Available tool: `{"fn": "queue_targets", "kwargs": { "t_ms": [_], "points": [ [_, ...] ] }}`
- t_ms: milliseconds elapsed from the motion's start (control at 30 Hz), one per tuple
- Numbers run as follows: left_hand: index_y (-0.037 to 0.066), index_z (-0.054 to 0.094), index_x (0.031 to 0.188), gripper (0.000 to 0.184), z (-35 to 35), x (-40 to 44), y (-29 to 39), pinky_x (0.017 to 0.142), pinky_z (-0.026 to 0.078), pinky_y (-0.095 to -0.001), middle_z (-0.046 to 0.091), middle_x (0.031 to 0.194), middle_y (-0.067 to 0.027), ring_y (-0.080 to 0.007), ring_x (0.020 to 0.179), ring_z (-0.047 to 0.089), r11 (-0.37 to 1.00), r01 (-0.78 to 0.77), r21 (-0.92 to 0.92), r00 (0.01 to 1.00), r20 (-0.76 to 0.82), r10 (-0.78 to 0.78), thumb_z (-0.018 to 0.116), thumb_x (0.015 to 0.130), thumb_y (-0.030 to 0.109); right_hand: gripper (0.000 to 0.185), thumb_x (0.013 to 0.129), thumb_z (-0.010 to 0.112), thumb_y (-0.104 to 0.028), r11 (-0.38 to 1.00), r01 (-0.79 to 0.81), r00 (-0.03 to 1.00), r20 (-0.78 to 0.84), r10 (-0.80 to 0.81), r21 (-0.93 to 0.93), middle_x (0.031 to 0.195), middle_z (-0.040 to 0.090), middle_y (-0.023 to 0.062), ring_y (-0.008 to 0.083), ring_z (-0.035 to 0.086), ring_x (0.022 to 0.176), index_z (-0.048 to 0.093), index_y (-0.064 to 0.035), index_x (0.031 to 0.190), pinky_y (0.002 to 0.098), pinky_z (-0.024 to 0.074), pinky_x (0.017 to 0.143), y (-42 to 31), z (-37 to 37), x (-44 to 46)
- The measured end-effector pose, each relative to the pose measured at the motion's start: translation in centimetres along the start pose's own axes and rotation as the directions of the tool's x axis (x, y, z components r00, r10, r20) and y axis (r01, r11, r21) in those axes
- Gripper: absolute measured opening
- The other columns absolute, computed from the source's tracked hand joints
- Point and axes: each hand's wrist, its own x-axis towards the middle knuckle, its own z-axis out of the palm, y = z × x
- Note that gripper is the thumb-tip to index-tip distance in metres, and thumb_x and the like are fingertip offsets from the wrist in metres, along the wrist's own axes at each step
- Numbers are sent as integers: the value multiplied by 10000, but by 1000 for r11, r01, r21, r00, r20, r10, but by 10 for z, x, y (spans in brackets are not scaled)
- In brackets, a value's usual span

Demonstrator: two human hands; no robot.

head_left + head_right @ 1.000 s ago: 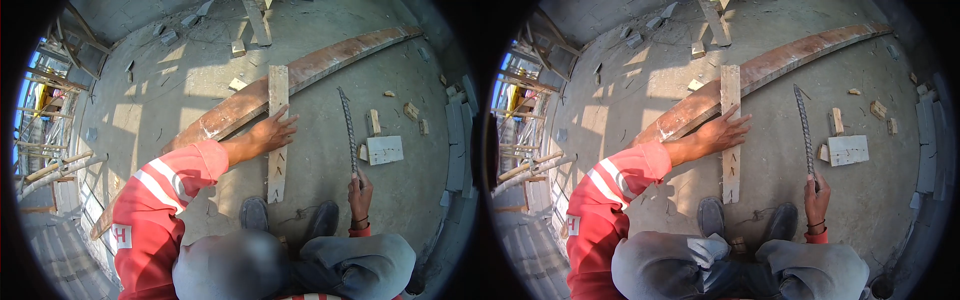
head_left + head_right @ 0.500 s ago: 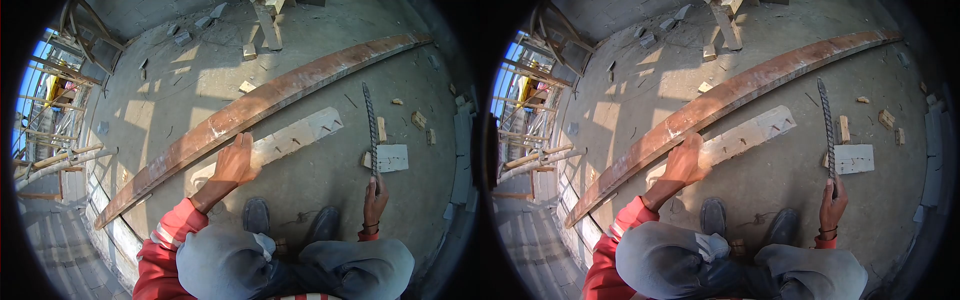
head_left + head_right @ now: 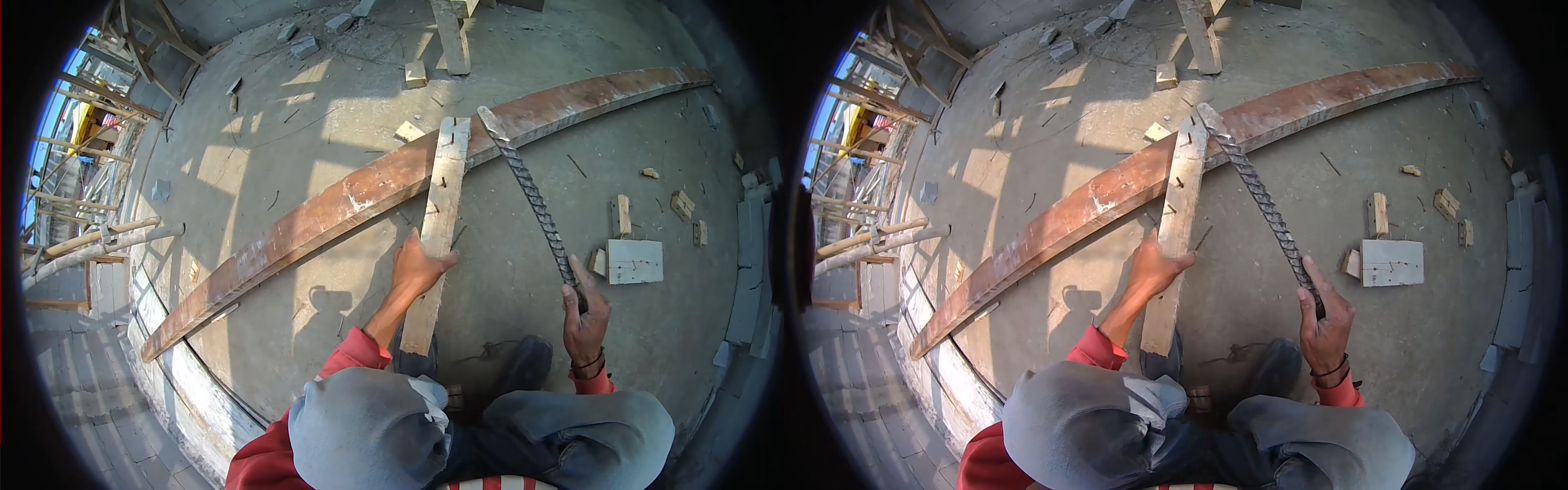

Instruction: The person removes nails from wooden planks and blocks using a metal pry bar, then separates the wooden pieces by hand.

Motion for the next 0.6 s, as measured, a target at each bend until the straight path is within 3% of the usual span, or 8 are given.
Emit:
{"fn": "queue_targets", "kwargs": {
  "t_ms": [33, 100, 267, 333, 367, 500, 567, 600],
  "points": [
    [-28, 609, 1262, 724, -1, 0, 1, 910, 557, -418, 734, 1120, -240, -350, 1042, 724, 1000, 12, -22, 1000, 27, -11, 890, 703, 335, 374, 993, 633, -66, 1000, -7, 1000, 3, 7, -3, 1219, 730, 207, 281, 726, 1078, 638, 18, 1358, 338, 518, 963, -4, -5, 3],
    [-22, 609, 1268, 720, -2, -1, 2, 912, 556, -418, 734, 1127, -233, -345, 1041, 724, 999, 30, -18, 999, 19, -29, 889, 706, 330, 376, 948, 662, 5, 976, 218, 969, -119, -217, -1, 1204, 735, 206, 281, 732, 1035, 657, 38, 1323, 341, 525, 947, -8, -14, 12],
    [-5, 610, 1274, 692, -6, -3, 5, 921, 549, -416, 738, 1135, -212, -334, 1046, 723, 997, 59, -46, 998, 17, -58, 882, 720, 307, 391, 928, 676, 8, 936, 340, 939, -28, -344, -96, 1177, 738, 212, 286, 746, 980, 666, 15, 1318, 345, 543, 887, -26, -22, 38],
    [2, 616, 1265, 664, -6, -1, 3, 928, 543, -416, 739, 1130, -207, -332, 1057, 719, 998, 34, -56, 999, 32, -32, 874, 729, 299, 396, 941, 673, -24, 898, 129, 930, 365, 37, -420, 1158, 734, 219, 329, 739, 964, 669, -43, 1336, 336, 543, 882, -22, -14, 43],
    [2, 616, 1265, 664, -6, -2, 3, 928, 543, -416, 739, 1130, -207, -332, 1057, 719, 997, 33, -64, 999, 33, -31, 874, 729, 299, 399, 950, 677, -64, 948, 164, 952, 295, -80, -271, 1134, 728, 226, 367, 720, 955, 669, -90, 1348, 326, 543, 864, -5, -9, 38],
    [-2, 622, 1250, 652, -2, -1, 0, 925, 541, -414, 738, 1129, -205, -331, 1061, 717, 996, 33, -83, 999, 36, -31, 872, 731, 305, 396, 958, 670, -59, 961, 147, 975, 197, -101, -234, 1121, 747, 195, 318, 734, 920, 660, -53, 1354, 324, 540, 852, -13, -20, 25],
    [-4, 623, 1248, 655, -3, 0, 2, 923, 541, -414, 737, 1130, -207, -333, 1060, 717, 994, 26, -104, 998, 54, -20, 873, 729, 308, 399, 972, 653, -48, 947, 234, 969, -26, -246, -220, 1094, 764, 148, 245, 727, 898, 643, -17, 1369, 320, 533, 853, -19, -32, 26],
    [-28, 598, 1258, 710, -3, 0, 1, 939, 545, -432, 731, 1136, -232, -365, 1070, 712, 997, 26, -68, 999, 39, -24, 881, 720, 339, 399, 972, 653, -48, 948, 228, 970, -33, -241, -224, 1094, 764, 148, 245, 727, 898, 643, -17, 1369, 320, 533, 853, -19, -35, 26]
  ]
}}
